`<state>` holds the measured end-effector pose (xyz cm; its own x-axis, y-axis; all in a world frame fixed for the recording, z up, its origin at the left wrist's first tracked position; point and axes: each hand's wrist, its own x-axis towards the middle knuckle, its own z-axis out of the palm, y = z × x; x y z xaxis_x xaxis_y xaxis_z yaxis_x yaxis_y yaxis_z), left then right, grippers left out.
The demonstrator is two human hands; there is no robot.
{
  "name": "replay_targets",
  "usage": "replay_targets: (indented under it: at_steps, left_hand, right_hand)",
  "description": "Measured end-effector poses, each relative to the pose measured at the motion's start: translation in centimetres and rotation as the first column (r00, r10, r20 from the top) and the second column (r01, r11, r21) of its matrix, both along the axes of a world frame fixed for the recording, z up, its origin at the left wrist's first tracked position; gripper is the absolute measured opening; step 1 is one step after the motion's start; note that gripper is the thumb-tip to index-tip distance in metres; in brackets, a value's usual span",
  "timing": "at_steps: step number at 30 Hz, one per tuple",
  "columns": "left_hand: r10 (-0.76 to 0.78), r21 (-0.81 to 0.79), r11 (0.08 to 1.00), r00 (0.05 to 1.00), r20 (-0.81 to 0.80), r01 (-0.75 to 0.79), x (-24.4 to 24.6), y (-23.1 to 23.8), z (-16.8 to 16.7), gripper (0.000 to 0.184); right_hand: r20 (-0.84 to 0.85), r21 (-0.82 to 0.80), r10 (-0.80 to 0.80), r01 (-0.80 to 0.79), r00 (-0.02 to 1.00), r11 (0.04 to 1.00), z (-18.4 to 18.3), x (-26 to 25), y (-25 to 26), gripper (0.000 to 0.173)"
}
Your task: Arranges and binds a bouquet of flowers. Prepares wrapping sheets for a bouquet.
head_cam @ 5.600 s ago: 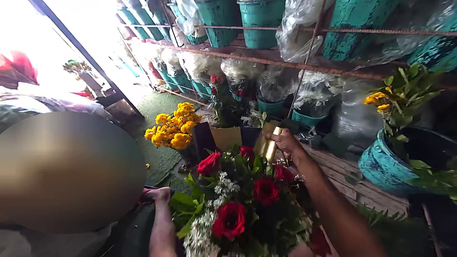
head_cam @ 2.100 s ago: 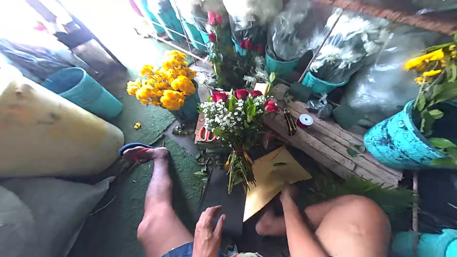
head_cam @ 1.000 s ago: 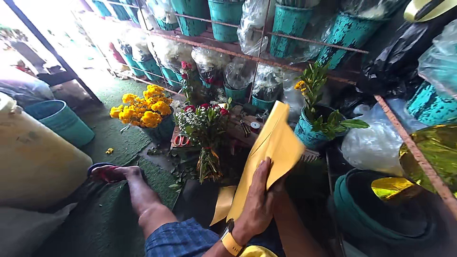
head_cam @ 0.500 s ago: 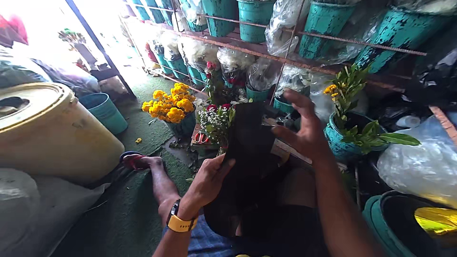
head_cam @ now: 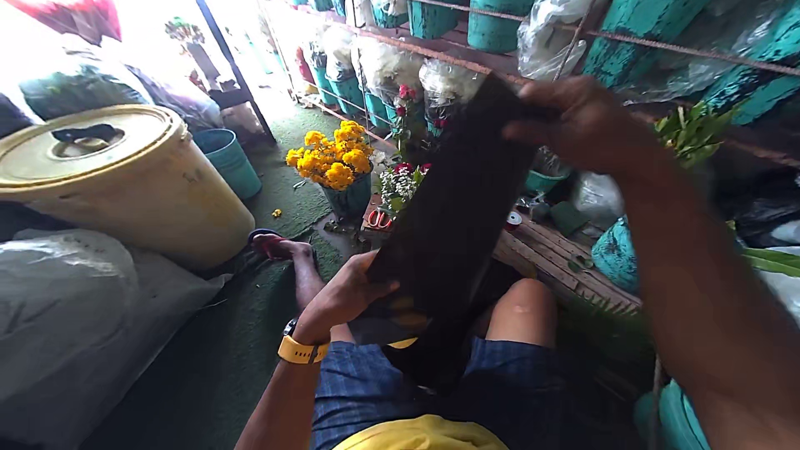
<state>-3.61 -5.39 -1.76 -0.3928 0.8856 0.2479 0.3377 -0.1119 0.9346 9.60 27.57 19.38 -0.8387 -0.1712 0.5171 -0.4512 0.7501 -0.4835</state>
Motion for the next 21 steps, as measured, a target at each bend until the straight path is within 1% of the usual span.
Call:
replay_targets:
  at_steps: [1, 2, 3, 4, 5, 6, 7, 8, 9, 10, 11, 12, 13, 15, 17, 18, 19, 20, 21]
  left_hand:
    - [-0.010, -0.069, 0.998, 1.000, -0.008, 0.009, -0.8, -1.2, -1.6, 0.018]
    - [-0.014, -0.106, 0.994, 1.000, -0.022, 0.011, -1.5, -2.7, -2.9, 0.014]
    - [0.009, -0.084, 0.996, 1.000, -0.016, -0.010, -2.0, -4.4, -3.7, 0.013]
    - [0.062, 0.004, 0.998, 0.998, 0.023, -0.062, -2.3, -6.0, -4.1, 0.013]
    - [0.111, 0.123, 0.985, 0.989, 0.102, -0.123, -2.3, -7.3, -4.1, 0.014]
    - [0.114, 0.244, 0.955, 0.969, 0.219, -0.168, -2.2, -8.0, -4.1, 0.016]
    - [0.058, 0.329, 0.929, 0.945, 0.322, -0.170, -1.8, -8.5, -4.1, 0.025]
    - [0.001, 0.347, 0.926, 0.923, 0.384, -0.145, -1.3, -8.8, -4.6, 0.041]
    - [-0.020, 0.301, 0.947, 0.911, 0.411, -0.115, -0.5, -9.1, -5.2, 0.056]
    - [-0.048, 0.259, 0.963, 0.888, 0.457, -0.082, 0.5, -9.1, -6.1, 0.062]
    - [-0.053, 0.232, 0.969, 0.842, 0.537, -0.087, 1.7, -8.9, -6.9, 0.063]
    - [-0.032, 0.221, 0.965, 0.779, 0.626, -0.138, 3.0, -9.0, -7.6, 0.059]
    - [0.034, 0.197, 0.953, 0.727, 0.686, -0.230, 4.0, -9.4, -7.9, 0.052]
    - [0.215, 0.126, 0.900, 0.679, 0.702, -0.416, 4.3, -10.9, -8.5, 0.045]
    - [0.351, 0.066, 0.836, 0.624, 0.698, -0.544, 3.4, -12.7, -9.3, 0.041]
    - [0.376, 0.037, 0.831, 0.608, 0.699, -0.556, 3.0, -13.9, -9.8, 0.039]
    - [0.377, 0.001, 0.849, 0.606, 0.700, -0.529, 2.9, -15.2, -10.2, 0.043]
    - [0.385, -0.051, 0.867, 0.601, 0.700, -0.496, 3.2, -16.3, -10.4, 0.050]
    - [0.429, -0.133, 0.867, 0.582, 0.691, -0.481, 3.9, -16.9, -9.9, 0.050]
  right_hand:
    - [-0.030, 0.012, -0.082, 0.083, 0.996, 0.997, 1.2, 1.7, 0.5, 0.013]
    - [-0.052, 0.011, -0.170, 0.171, 0.984, 0.985, 2.2, 3.5, 1.2, 0.014]
    - [-0.072, -0.007, -0.269, 0.269, 0.961, 0.963, 2.8, 5.3, 1.9, 0.014]
    - [-0.068, -0.048, -0.356, 0.354, 0.932, 0.934, 2.9, 6.9, 2.9, 0.014]
    - [-0.041, -0.100, -0.436, 0.431, 0.899, 0.897, 2.5, 8.2, 3.9, 0.016]
    - [0.004, -0.140, -0.518, 0.514, 0.855, 0.846, 1.6, 9.3, 4.5, 0.016]
    - [0.053, -0.157, -0.599, 0.599, 0.799, 0.785, 0.1, 10.1, 4.7, 0.018]
    - [0.101, -0.160, -0.672, 0.678, 0.734, 0.717, -1.7, 10.7, 4.5, 0.021]
    - [0.156, -0.159, -0.727, 0.743, 0.669, 0.650, -3.9, 11.2, 4.2, 0.025]
    - [0.196, -0.143, -0.768, 0.793, 0.610, 0.593, -6.5, 11.5, 4.3, 0.029]
    - [0.220, -0.123, -0.800, 0.830, 0.558, 0.544, -9.5, 11.9, 4.7, 0.034]
    - [0.232, -0.081, -0.832, 0.862, 0.505, 0.501, -12.9, 12.5, 5.0, 0.038]
    - [0.254, -0.046, -0.848, 0.882, 0.465, 0.470, -16.0, 13.0, 5.2, 0.040]
    - [0.284, 0.008, -0.859, 0.895, 0.426, 0.447, -22.0, 13.2, 4.9, 0.040]
    - [0.326, 0.031, -0.851, 0.895, 0.412, 0.445, -27.7, 12.7, 3.8, 0.037]
    - [0.351, 0.046, -0.850, 0.899, 0.393, 0.435, -30.3, 12.4, 3.0, 0.038]
    - [0.378, 0.054, -0.848, 0.905, 0.372, 0.422, -32.5, 12.1, 2.2, 0.039]
    - [0.390, 0.042, -0.849, 0.914, 0.356, 0.402, -34.2, 11.7, 1.4, 0.041]
    - [0.396, 0.004, -0.849, 0.924, 0.350, 0.382, -35.4, 11.1, 0.7, 0.043]
